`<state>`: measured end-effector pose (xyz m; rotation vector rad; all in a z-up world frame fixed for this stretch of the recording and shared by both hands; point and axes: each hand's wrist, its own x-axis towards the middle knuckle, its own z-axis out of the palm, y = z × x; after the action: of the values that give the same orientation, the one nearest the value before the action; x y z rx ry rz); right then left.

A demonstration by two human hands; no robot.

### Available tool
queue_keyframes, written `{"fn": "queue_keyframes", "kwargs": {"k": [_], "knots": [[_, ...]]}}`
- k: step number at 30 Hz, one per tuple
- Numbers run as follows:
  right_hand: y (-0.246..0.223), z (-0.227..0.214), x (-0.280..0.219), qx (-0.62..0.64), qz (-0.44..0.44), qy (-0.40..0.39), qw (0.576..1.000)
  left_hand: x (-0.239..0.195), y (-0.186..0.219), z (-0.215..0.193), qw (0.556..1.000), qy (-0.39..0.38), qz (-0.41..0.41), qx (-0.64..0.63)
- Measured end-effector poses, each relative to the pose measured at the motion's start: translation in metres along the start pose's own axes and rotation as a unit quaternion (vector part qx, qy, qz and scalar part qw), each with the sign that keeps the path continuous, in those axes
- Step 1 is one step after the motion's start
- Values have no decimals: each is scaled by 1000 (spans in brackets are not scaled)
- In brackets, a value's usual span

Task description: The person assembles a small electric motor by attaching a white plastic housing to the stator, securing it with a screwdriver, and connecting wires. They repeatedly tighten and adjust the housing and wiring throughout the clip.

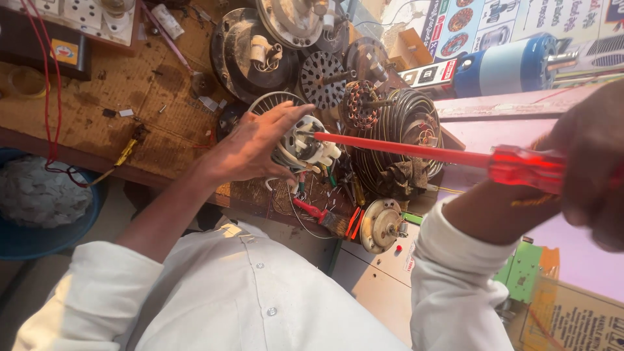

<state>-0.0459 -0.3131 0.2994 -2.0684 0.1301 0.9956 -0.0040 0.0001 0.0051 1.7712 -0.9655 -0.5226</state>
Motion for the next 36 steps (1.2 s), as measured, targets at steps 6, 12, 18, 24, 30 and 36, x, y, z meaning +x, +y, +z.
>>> {"fn": "queue_keyframes", "kwargs": {"k": [6, 12, 18, 24, 30, 36], "knots": [[37, 32, 21, 116, -560, 276, 773, 9, -9, 6, 997, 63, 42, 35], [31, 60, 44, 86, -629, 464, 618, 3, -12, 11, 996, 80, 33, 7], [34, 71, 40, 133, -643, 545, 522, 1, -7, 9, 993, 110, 51, 7], [100, 93, -20, 180, -614, 636, 432, -5, 2, 43, 964, 253, 69, 45], [311, 100, -128, 364, -473, 703, 386, -16, 27, 53, 960, 195, -102, 172], [516, 282, -32, 741, -330, 582, -57, -7, 41, 0, 964, 4, 18, 266]]}}
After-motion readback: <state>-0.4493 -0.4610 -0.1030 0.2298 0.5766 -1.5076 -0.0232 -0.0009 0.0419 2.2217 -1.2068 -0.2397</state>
